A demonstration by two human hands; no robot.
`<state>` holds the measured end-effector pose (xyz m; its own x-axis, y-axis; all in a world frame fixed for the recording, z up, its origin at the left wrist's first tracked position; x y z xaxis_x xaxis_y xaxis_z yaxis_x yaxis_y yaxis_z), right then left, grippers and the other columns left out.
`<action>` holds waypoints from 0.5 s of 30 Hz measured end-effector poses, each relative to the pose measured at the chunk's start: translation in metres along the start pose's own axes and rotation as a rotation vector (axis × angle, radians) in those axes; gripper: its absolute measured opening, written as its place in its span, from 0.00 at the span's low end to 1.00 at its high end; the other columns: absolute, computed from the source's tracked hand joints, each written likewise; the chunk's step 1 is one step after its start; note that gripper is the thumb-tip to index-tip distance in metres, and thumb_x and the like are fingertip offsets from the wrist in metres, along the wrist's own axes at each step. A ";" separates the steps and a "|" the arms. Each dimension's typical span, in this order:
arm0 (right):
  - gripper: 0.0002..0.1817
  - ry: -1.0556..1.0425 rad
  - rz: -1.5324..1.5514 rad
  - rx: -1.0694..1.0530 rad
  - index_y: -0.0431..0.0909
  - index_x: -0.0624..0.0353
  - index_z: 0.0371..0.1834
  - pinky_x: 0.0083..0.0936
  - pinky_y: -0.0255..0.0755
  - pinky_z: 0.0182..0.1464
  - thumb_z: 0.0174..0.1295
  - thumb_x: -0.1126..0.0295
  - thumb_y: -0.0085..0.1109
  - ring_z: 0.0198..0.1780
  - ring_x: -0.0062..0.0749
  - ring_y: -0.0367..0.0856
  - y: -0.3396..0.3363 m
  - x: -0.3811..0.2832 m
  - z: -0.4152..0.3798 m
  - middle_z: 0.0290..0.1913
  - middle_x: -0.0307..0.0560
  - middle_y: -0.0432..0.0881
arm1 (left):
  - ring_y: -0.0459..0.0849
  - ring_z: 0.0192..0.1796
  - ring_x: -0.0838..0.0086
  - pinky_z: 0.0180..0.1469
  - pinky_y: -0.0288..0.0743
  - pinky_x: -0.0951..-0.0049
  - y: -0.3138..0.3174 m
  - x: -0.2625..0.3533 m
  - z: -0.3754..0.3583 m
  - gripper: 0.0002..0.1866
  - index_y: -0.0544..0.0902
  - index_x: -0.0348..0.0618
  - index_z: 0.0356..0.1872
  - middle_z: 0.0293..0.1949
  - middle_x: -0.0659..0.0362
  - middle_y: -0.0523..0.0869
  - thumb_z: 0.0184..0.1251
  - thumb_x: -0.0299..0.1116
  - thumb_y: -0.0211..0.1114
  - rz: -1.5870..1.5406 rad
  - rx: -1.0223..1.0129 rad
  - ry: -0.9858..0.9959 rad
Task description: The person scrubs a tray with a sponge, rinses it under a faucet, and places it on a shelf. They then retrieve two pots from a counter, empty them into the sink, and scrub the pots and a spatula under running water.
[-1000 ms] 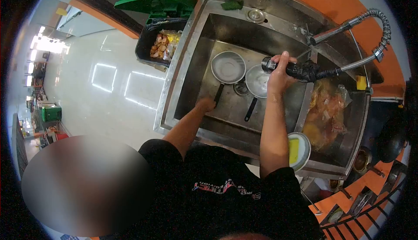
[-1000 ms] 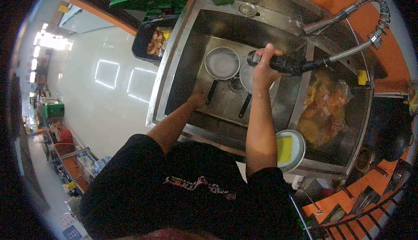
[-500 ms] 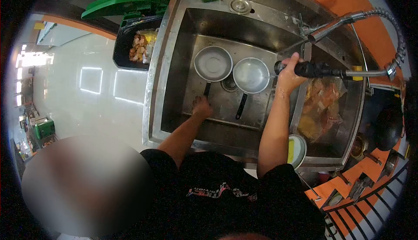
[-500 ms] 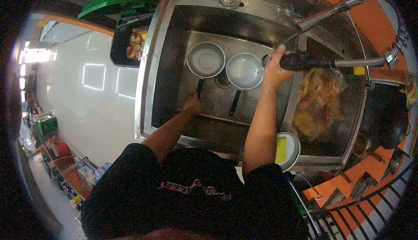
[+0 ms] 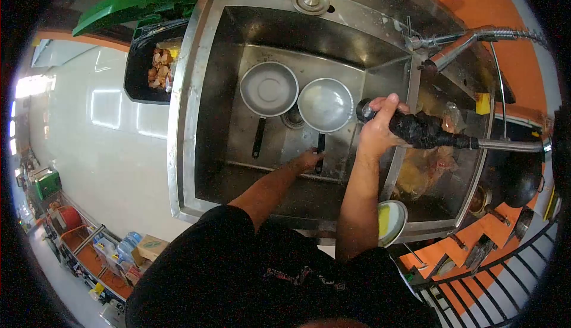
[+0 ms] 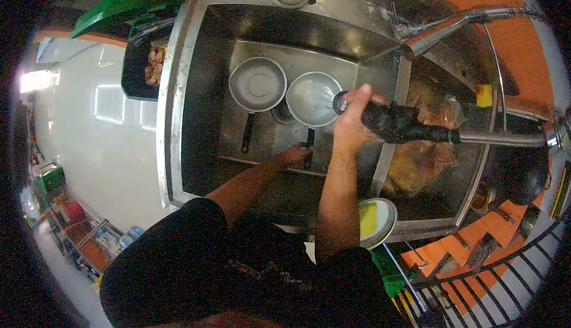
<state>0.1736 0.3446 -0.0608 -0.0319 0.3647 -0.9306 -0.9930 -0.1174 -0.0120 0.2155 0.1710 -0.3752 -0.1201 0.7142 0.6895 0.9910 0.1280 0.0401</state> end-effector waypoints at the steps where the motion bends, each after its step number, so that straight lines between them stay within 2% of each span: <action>1: 0.13 0.072 -0.037 0.013 0.68 0.61 0.24 0.29 0.71 0.31 0.68 0.73 0.55 0.22 0.29 0.74 0.000 0.003 0.002 0.19 0.43 0.74 | 0.84 0.42 0.59 0.44 0.77 0.60 0.001 -0.002 0.004 0.45 0.62 0.34 0.68 0.42 0.44 0.85 0.64 0.63 0.59 0.000 -0.003 -0.005; 3: 0.13 0.155 -0.073 0.030 0.68 0.61 0.24 0.28 0.71 0.32 0.68 0.73 0.55 0.22 0.29 0.74 -0.002 0.009 0.002 0.19 0.43 0.74 | 0.84 0.37 0.60 0.41 0.78 0.59 -0.003 0.008 -0.004 0.41 0.66 0.33 0.63 0.37 0.48 0.83 0.65 0.62 0.59 -0.093 -0.052 -0.149; 4: 0.13 0.149 -0.044 0.021 0.70 0.60 0.25 0.28 0.71 0.33 0.68 0.69 0.57 0.24 0.28 0.75 -0.004 0.014 0.005 0.20 0.42 0.77 | 0.84 0.37 0.60 0.41 0.78 0.59 -0.003 0.010 -0.006 0.41 0.66 0.33 0.63 0.37 0.48 0.83 0.65 0.62 0.59 -0.087 -0.053 -0.156; 5: 0.14 0.140 -0.014 0.014 0.72 0.59 0.25 0.27 0.71 0.35 0.67 0.65 0.59 0.25 0.27 0.76 -0.005 0.015 0.007 0.22 0.41 0.79 | 0.84 0.36 0.61 0.40 0.78 0.58 -0.006 0.014 -0.006 0.37 0.68 0.33 0.59 0.36 0.49 0.83 0.68 0.60 0.57 -0.001 0.011 -0.095; 7: 0.14 0.082 -0.028 0.072 0.71 0.60 0.24 0.27 0.71 0.33 0.68 0.69 0.57 0.24 0.28 0.75 -0.004 0.015 0.010 0.20 0.42 0.77 | 0.84 0.35 0.61 0.39 0.78 0.57 -0.009 0.018 -0.012 0.33 0.70 0.33 0.55 0.36 0.50 0.82 0.70 0.58 0.56 0.097 0.074 -0.034; 9: 0.14 0.020 -0.043 0.131 0.70 0.62 0.22 0.27 0.70 0.31 0.68 0.73 0.54 0.22 0.28 0.73 -0.006 0.012 0.013 0.19 0.43 0.75 | 0.84 0.31 0.61 0.35 0.76 0.59 -0.019 0.058 -0.049 0.31 0.73 0.37 0.53 0.26 0.51 0.81 0.71 0.59 0.52 -0.153 0.278 0.129; 10: 0.15 0.030 -0.071 0.159 0.70 0.62 0.22 0.27 0.70 0.31 0.68 0.72 0.54 0.22 0.28 0.74 -0.009 0.011 0.016 0.19 0.43 0.75 | 0.84 0.31 0.61 0.35 0.76 0.59 -0.024 0.072 -0.060 0.31 0.73 0.37 0.53 0.26 0.51 0.81 0.71 0.59 0.52 -0.143 0.279 0.131; 12: 0.15 0.037 -0.090 0.194 0.70 0.62 0.21 0.27 0.70 0.31 0.68 0.72 0.54 0.23 0.28 0.74 -0.016 0.015 0.021 0.20 0.43 0.76 | 0.83 0.34 0.55 0.38 0.75 0.52 -0.030 0.081 -0.074 0.17 0.71 0.33 0.47 0.33 0.46 0.79 0.74 0.41 0.55 -0.245 0.218 -0.012; 13: 0.13 0.054 -0.022 0.189 0.71 0.60 0.24 0.25 0.70 0.32 0.68 0.70 0.57 0.23 0.27 0.74 -0.020 0.022 0.022 0.22 0.42 0.77 | 0.83 0.34 0.55 0.38 0.75 0.52 -0.032 0.076 -0.073 0.17 0.71 0.33 0.47 0.33 0.46 0.79 0.74 0.41 0.55 -0.235 0.222 -0.006; 15: 0.12 0.067 0.055 0.188 0.71 0.59 0.27 0.24 0.71 0.34 0.67 0.69 0.59 0.24 0.26 0.75 -0.022 0.018 0.023 0.24 0.42 0.79 | 0.82 0.36 0.49 0.40 0.77 0.53 -0.036 0.052 -0.063 0.17 0.68 0.33 0.49 0.38 0.42 0.79 0.70 0.35 0.59 0.310 0.419 0.062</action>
Point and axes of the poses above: each hand's wrist, its own z-axis towards the middle knuckle, its own y-axis out of the palm, x = y × z, the point moved 4 cm from there along z, towards the middle knuckle
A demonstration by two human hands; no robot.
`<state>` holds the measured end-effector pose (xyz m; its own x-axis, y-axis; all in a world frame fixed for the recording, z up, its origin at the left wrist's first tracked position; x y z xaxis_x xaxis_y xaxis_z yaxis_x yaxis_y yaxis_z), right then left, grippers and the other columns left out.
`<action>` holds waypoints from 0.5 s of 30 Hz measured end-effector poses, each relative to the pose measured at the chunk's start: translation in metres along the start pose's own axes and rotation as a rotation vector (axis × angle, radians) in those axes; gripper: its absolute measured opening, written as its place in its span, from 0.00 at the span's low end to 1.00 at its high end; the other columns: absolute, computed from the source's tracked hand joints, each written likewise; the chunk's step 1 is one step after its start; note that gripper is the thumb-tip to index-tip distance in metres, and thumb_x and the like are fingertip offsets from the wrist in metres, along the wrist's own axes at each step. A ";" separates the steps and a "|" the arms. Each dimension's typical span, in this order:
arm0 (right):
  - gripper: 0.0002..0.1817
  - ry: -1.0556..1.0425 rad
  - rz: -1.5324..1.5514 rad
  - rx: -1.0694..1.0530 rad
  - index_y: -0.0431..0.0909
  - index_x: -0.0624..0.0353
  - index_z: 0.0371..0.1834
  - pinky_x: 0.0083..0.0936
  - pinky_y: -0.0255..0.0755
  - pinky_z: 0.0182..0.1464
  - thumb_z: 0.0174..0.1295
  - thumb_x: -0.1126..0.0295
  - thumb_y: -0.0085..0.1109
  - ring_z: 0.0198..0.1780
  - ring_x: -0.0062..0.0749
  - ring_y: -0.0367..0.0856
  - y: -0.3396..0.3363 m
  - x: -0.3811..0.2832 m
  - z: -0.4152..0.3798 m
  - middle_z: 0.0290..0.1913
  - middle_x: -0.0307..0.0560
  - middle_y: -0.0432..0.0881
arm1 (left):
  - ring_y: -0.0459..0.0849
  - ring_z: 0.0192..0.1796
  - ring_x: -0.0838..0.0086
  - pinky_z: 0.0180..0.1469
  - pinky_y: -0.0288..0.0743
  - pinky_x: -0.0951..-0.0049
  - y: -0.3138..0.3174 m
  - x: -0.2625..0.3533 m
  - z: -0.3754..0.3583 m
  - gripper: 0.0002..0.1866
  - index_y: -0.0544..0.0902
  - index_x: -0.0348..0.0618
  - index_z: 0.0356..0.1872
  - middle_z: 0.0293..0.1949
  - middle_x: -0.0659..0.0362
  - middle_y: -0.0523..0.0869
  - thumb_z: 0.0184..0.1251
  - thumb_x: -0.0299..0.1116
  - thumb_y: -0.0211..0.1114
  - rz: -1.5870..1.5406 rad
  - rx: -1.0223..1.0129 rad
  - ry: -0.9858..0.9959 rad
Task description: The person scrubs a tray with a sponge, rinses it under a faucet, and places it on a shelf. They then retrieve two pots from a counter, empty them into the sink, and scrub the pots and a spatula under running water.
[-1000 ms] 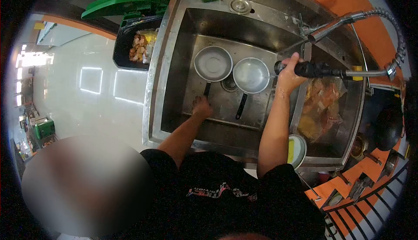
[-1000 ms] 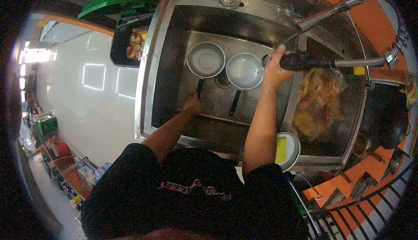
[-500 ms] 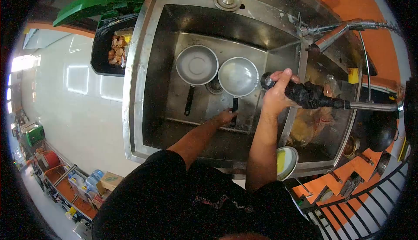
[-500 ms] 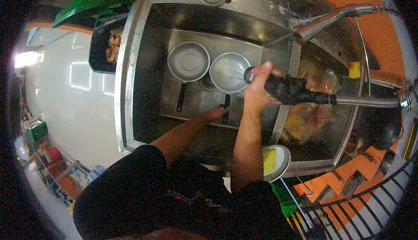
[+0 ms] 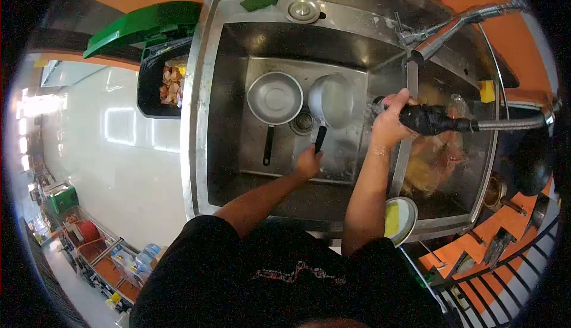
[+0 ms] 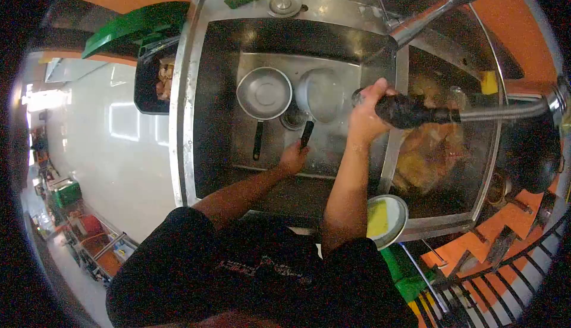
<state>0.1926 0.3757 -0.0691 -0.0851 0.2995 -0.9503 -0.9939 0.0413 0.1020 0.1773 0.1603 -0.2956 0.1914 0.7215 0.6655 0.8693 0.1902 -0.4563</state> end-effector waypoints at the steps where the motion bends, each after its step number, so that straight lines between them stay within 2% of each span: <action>1: 0.12 0.096 0.013 -0.028 0.71 0.59 0.27 0.23 0.70 0.33 0.67 0.69 0.59 0.24 0.25 0.75 0.002 -0.007 -0.002 0.23 0.41 0.79 | 0.82 0.36 0.49 0.40 0.77 0.53 0.003 -0.007 -0.002 0.17 0.68 0.33 0.49 0.38 0.42 0.79 0.70 0.35 0.59 0.005 0.006 0.003; 2: 0.11 0.192 0.025 -0.057 0.71 0.59 0.27 0.22 0.70 0.33 0.67 0.70 0.59 0.24 0.23 0.74 0.003 -0.011 -0.005 0.23 0.41 0.78 | 0.81 0.36 0.44 0.39 0.75 0.50 -0.002 -0.006 -0.007 0.17 0.68 0.33 0.50 0.39 0.40 0.79 0.71 0.36 0.56 0.078 0.110 0.100; 3: 0.11 0.191 0.031 -0.055 0.71 0.59 0.27 0.22 0.70 0.33 0.67 0.70 0.59 0.24 0.23 0.74 0.002 -0.014 -0.009 0.23 0.41 0.78 | 0.79 0.35 0.39 0.38 0.73 0.47 -0.007 -0.003 -0.012 0.17 0.69 0.34 0.50 0.40 0.38 0.79 0.71 0.38 0.54 0.151 0.212 0.197; 5: 0.15 0.063 0.041 -0.285 0.69 0.59 0.22 0.23 0.69 0.30 0.68 0.70 0.56 0.23 0.24 0.74 0.006 -0.026 -0.020 0.20 0.41 0.76 | 0.80 0.36 0.39 0.39 0.74 0.46 -0.014 0.001 -0.021 0.17 0.68 0.33 0.51 0.40 0.37 0.79 0.70 0.36 0.54 0.169 0.226 0.212; 7: 0.15 0.097 0.054 -0.298 0.68 0.59 0.22 0.23 0.69 0.30 0.68 0.71 0.56 0.23 0.23 0.74 0.004 -0.033 -0.025 0.19 0.40 0.76 | 0.80 0.37 0.39 0.40 0.74 0.46 -0.023 0.011 -0.028 0.18 0.67 0.32 0.53 0.39 0.36 0.79 0.69 0.33 0.55 0.180 0.239 0.223; 9: 0.12 0.115 0.090 -0.431 0.71 0.57 0.25 0.20 0.67 0.28 0.66 0.69 0.60 0.21 0.20 0.73 0.004 -0.034 -0.026 0.19 0.37 0.76 | 0.81 0.40 0.39 0.42 0.75 0.45 -0.019 0.011 -0.026 0.17 0.66 0.32 0.53 0.41 0.35 0.79 0.68 0.31 0.55 0.270 0.172 0.170; 10: 0.12 0.110 0.097 -0.431 0.71 0.57 0.25 0.20 0.67 0.28 0.66 0.69 0.60 0.21 0.20 0.73 0.003 -0.035 -0.026 0.19 0.37 0.76 | 0.81 0.40 0.39 0.42 0.75 0.45 -0.019 0.011 -0.026 0.17 0.66 0.32 0.53 0.41 0.35 0.79 0.68 0.31 0.55 0.273 0.179 0.173; 13: 0.12 0.076 0.127 -0.430 0.71 0.57 0.26 0.20 0.67 0.28 0.67 0.68 0.60 0.21 0.20 0.73 0.001 -0.035 -0.027 0.18 0.36 0.75 | 0.81 0.39 0.40 0.42 0.75 0.45 -0.029 0.020 -0.029 0.18 0.68 0.33 0.52 0.44 0.35 0.79 0.70 0.37 0.54 0.215 0.287 0.165; 14: 0.12 0.074 0.135 -0.435 0.71 0.57 0.26 0.20 0.67 0.28 0.67 0.68 0.60 0.21 0.20 0.73 0.000 -0.038 -0.027 0.18 0.36 0.75 | 0.82 0.41 0.43 0.45 0.75 0.47 -0.036 0.031 -0.029 0.18 0.69 0.33 0.49 0.42 0.37 0.80 0.72 0.41 0.53 0.215 0.239 0.157; 15: 0.12 0.182 0.204 -0.444 0.69 0.57 0.25 0.23 0.67 0.29 0.67 0.71 0.57 0.22 0.22 0.72 -0.001 -0.038 -0.030 0.19 0.38 0.73 | 0.82 0.44 0.45 0.47 0.76 0.49 -0.039 0.035 -0.026 0.20 0.70 0.32 0.46 0.40 0.39 0.80 0.74 0.45 0.52 0.213 0.193 0.143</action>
<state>0.1943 0.3356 -0.0421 -0.2516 0.0872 -0.9639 -0.8863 -0.4209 0.1933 0.1621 0.1612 -0.2390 0.4340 0.6607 0.6125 0.7025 0.1775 -0.6892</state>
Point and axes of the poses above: each hand's wrist, its own z-axis towards the middle knuckle, its own y-axis out of the palm, x = y × z, the point moved 4 cm from there along z, towards the middle knuckle
